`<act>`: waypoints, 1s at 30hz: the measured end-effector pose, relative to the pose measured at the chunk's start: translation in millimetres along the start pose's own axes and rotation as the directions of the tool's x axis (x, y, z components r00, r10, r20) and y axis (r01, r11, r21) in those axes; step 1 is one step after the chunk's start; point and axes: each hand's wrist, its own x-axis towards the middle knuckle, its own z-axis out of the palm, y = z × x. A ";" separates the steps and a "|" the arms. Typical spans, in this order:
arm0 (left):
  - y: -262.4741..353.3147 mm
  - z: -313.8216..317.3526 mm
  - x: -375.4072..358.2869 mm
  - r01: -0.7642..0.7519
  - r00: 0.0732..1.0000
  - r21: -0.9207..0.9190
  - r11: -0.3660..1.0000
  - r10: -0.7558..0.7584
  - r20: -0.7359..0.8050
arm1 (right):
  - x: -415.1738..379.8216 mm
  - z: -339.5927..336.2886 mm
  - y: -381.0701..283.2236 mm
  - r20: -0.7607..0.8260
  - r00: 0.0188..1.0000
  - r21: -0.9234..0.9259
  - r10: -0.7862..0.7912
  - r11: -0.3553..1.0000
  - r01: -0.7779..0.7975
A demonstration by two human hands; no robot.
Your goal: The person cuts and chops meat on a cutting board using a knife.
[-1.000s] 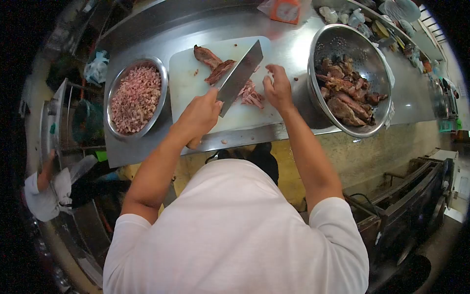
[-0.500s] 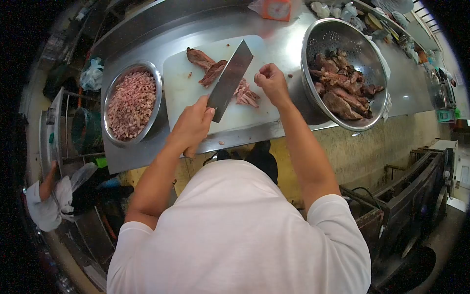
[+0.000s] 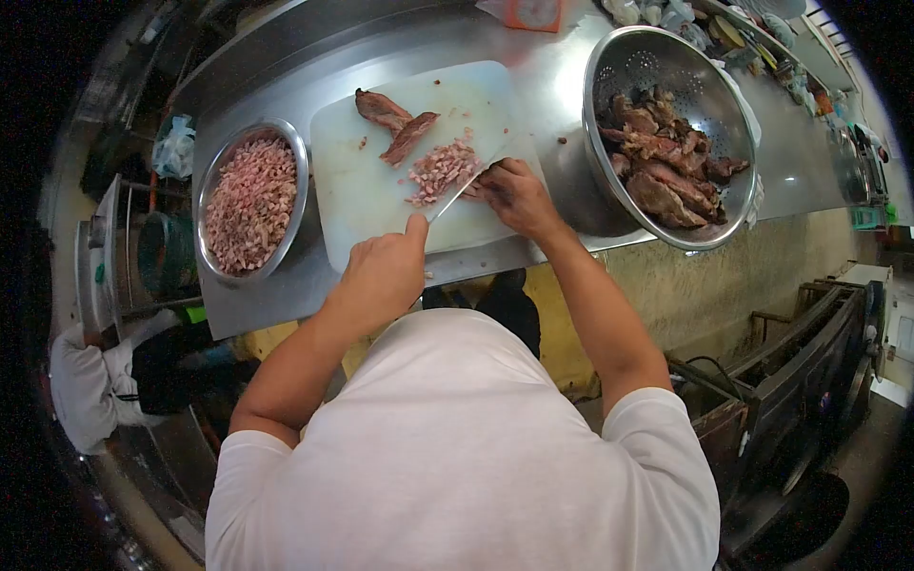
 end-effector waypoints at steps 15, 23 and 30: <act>-6.7 34.2 49.7 -0.018 1.000 -0.054 0.998 0.017 -0.020 | -2.3 9.5 -16.4 -0.058 0.995 0.021 0.085 0.996 -0.083; 0.8 9.4 30.7 -0.011 1.000 -0.024 1.000 0.012 0.021 | -7.9 12.7 -9.8 -0.114 0.992 -0.012 0.057 0.998 -0.058; -4.5 12.0 63.2 -0.062 0.996 -0.022 0.998 0.061 -0.061 | -9.0 16.7 -9.8 -0.147 0.988 -0.046 0.050 0.997 -0.058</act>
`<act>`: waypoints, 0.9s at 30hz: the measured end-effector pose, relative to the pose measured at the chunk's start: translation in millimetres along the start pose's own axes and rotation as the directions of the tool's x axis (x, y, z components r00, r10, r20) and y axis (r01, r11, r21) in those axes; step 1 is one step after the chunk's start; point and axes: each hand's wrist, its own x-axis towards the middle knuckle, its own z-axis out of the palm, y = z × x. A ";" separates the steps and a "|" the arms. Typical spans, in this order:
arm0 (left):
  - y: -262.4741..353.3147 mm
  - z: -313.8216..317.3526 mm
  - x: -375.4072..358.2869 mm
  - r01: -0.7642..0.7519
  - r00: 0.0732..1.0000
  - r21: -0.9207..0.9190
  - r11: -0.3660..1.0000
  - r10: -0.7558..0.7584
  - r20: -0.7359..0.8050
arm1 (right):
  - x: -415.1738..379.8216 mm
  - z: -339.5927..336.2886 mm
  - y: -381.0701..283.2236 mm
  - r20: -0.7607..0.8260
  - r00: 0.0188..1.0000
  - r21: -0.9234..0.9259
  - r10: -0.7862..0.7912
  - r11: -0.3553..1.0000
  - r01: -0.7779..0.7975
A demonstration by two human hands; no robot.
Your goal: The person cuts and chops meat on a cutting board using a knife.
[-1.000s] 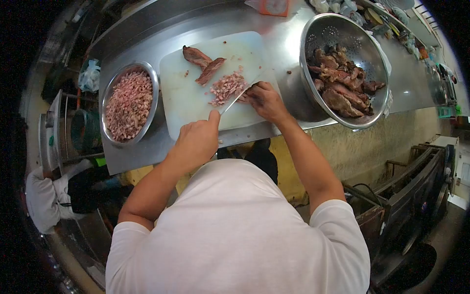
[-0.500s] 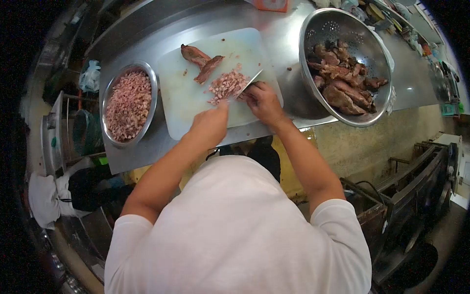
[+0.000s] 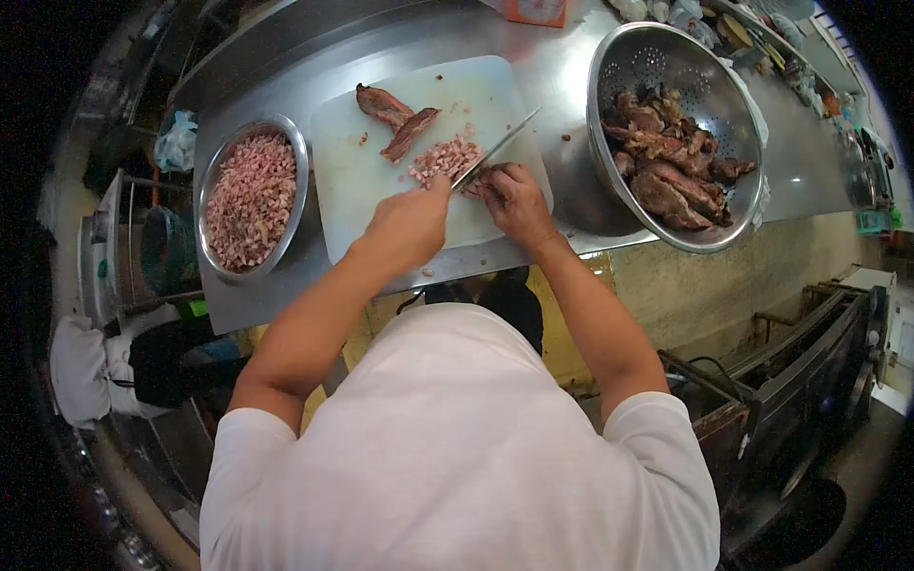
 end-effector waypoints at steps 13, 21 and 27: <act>9.4 -8.9 -21.8 0.012 0.996 -0.023 1.000 -0.010 0.090 | -5.6 -2.4 -0.6 -0.028 1.000 0.017 0.010 1.000 -0.009; -4.8 18.0 20.7 0.004 1.000 -0.042 0.999 -0.005 -0.025 | -3.1 -11.9 -4.9 0.017 1.000 0.022 -0.010 1.000 0.009; 11.4 -14.7 -32.9 -0.031 0.999 0.009 0.999 0.030 0.030 | -9.3 -11.3 -0.6 0.019 1.000 -0.026 -0.015 1.000 0.016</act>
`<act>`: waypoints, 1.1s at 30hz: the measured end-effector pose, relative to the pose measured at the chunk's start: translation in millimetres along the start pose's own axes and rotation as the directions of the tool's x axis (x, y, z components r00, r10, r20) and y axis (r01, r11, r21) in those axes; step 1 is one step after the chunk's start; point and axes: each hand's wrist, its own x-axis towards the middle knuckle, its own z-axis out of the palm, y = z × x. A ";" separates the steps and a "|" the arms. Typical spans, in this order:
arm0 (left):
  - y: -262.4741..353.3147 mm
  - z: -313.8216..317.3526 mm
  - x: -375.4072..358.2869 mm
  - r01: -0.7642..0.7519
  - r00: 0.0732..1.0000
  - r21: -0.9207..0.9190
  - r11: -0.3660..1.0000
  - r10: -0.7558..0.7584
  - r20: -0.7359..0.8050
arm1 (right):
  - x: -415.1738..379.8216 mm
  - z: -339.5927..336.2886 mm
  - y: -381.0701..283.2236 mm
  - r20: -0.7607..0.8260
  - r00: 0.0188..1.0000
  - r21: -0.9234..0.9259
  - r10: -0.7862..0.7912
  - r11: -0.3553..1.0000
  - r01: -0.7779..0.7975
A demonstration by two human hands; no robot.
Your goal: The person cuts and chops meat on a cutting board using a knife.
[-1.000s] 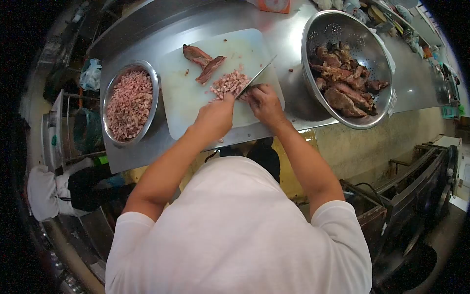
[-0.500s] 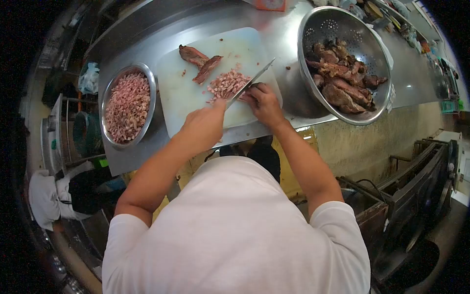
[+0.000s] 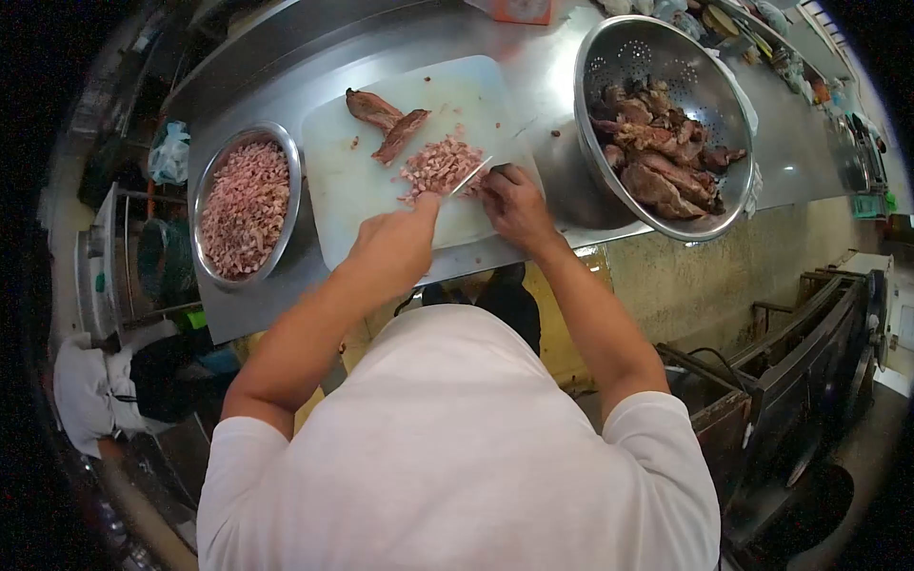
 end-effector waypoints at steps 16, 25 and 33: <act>-3.3 37.8 34.2 0.042 0.999 -0.011 0.999 -0.042 -0.016 | -5.3 2.8 -4.4 -0.032 0.999 -0.050 0.023 0.998 -0.024; -4.8 36.3 36.6 0.083 0.995 -0.001 0.997 -0.083 0.064 | -5.3 3.6 3.9 -0.045 0.998 -0.040 0.053 0.998 -0.055; -12.8 39.8 17.4 0.073 0.997 -0.016 0.997 -0.073 0.022 | -17.5 10.8 11.7 -0.092 0.995 -0.080 -0.037 0.996 0.030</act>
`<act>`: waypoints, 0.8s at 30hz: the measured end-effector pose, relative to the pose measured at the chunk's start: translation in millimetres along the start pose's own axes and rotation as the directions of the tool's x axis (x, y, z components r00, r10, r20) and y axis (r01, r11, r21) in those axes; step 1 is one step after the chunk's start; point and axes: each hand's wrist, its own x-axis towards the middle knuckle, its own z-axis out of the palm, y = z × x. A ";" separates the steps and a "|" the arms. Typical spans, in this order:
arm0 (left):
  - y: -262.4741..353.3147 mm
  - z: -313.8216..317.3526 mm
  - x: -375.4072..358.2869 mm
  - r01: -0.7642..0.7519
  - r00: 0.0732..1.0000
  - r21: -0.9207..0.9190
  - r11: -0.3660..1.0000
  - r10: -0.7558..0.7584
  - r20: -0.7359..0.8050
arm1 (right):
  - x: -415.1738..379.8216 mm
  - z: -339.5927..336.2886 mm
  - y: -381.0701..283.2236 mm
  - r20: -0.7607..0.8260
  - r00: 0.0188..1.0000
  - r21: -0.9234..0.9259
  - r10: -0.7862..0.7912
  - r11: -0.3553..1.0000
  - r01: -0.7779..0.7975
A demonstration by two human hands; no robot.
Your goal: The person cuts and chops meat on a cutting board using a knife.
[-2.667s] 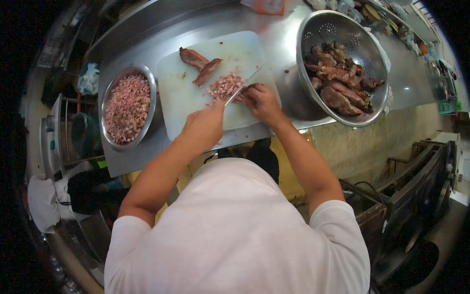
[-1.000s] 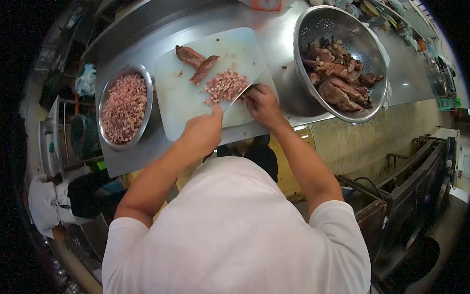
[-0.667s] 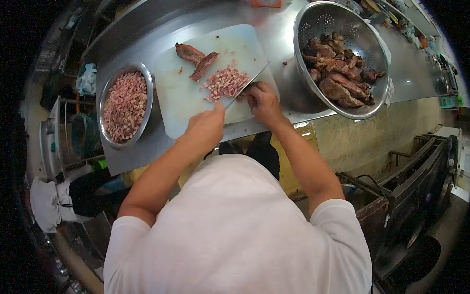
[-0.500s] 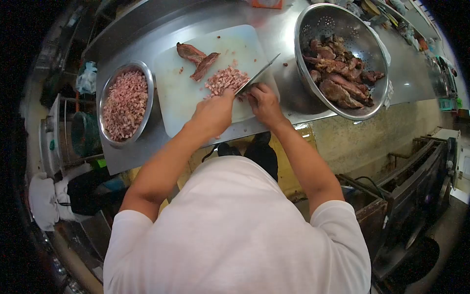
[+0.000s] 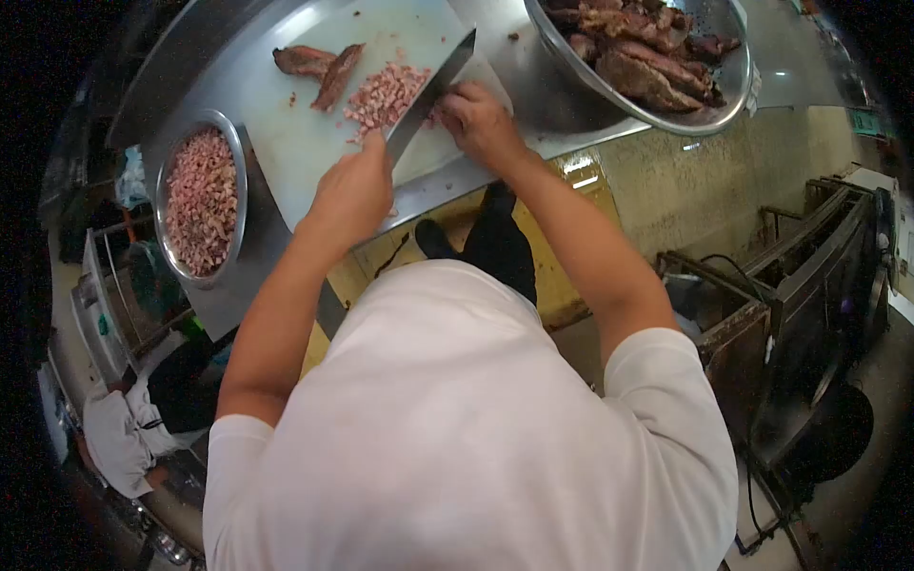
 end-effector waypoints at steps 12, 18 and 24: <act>6.1 -19.4 3.4 -0.078 0.996 0.024 0.997 0.079 -0.036 | -1.5 -5.1 1.4 0.016 0.998 -0.084 0.065 0.994 -0.064; 6.7 4.7 5.0 -0.068 0.997 0.005 0.998 0.068 0.034 | -3.9 -11.4 -7.1 0.056 0.994 -0.024 0.094 0.995 -0.093; 14.5 -24.2 -0.6 -0.103 0.994 0.019 0.995 0.102 0.050 | -3.8 -7.5 -7.3 0.013 0.990 -0.035 0.142 0.989 -0.141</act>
